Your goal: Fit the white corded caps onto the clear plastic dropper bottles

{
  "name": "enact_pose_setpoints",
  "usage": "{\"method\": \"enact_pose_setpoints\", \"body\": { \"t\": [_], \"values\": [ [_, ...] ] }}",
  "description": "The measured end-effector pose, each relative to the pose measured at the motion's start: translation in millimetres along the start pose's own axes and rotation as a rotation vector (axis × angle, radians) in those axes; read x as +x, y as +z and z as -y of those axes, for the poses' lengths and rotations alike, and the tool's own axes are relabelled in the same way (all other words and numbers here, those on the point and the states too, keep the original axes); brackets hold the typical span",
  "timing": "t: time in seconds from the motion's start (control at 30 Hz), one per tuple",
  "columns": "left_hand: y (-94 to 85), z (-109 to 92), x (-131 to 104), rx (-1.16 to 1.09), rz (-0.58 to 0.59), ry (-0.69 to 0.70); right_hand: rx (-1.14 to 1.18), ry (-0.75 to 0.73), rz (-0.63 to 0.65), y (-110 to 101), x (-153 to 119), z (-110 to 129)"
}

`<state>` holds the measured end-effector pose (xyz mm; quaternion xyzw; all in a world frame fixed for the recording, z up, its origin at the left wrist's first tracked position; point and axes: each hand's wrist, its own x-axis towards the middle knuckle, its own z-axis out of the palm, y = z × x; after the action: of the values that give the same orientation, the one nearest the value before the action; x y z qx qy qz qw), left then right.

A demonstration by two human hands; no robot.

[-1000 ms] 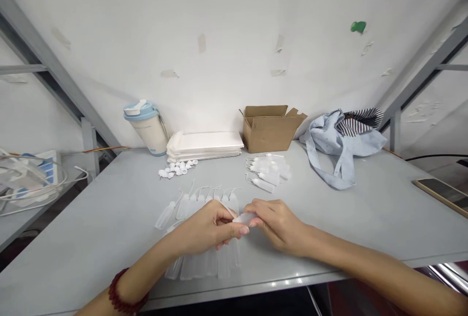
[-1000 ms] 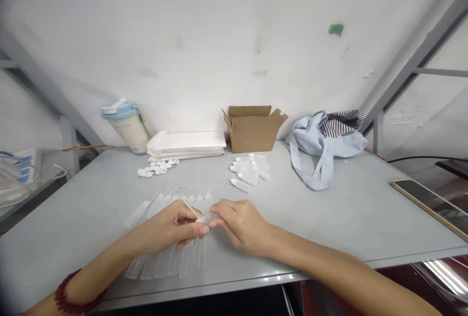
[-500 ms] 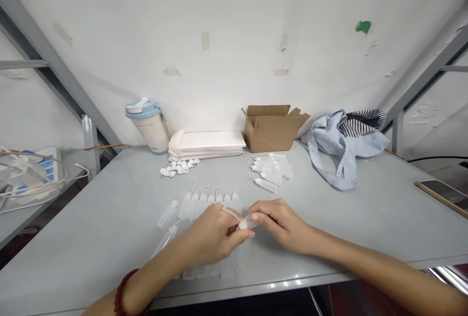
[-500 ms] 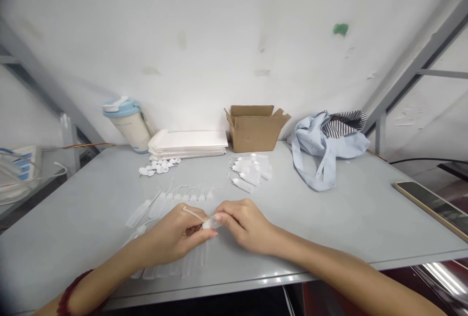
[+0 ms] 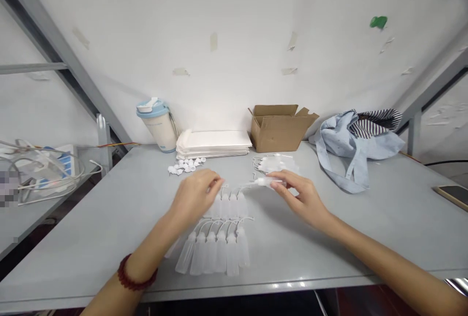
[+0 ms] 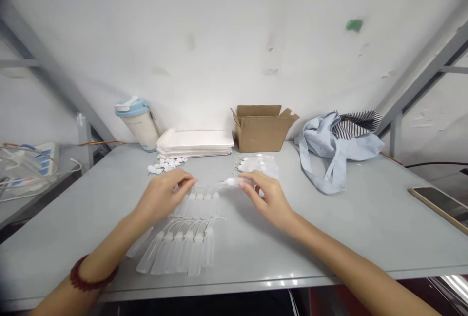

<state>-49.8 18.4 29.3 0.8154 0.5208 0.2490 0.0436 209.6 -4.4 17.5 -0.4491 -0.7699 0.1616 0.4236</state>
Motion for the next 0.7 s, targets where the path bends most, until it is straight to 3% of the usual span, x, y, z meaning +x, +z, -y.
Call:
{"method": "enact_pose_setpoints", "body": {
  "t": [0.17,0.3,0.5,0.7],
  "values": [
    [-7.9,47.9,17.5,0.187,-0.071,-0.118,-0.119,-0.001,-0.121,-3.3,7.5,-17.7],
    [-3.3,73.0,23.4,0.308,-0.046,-0.150,-0.184,0.001,-0.167,-0.8,11.4,-31.9],
    [8.2,81.4,24.9,0.411,0.016,-0.106,-0.232,0.030,-0.284,3.0,17.2,-48.1],
    [10.7,85.4,26.4,0.430,0.044,-0.097,-0.248,0.051,-0.283,-0.9,20.8,-51.4]
  ]
}}
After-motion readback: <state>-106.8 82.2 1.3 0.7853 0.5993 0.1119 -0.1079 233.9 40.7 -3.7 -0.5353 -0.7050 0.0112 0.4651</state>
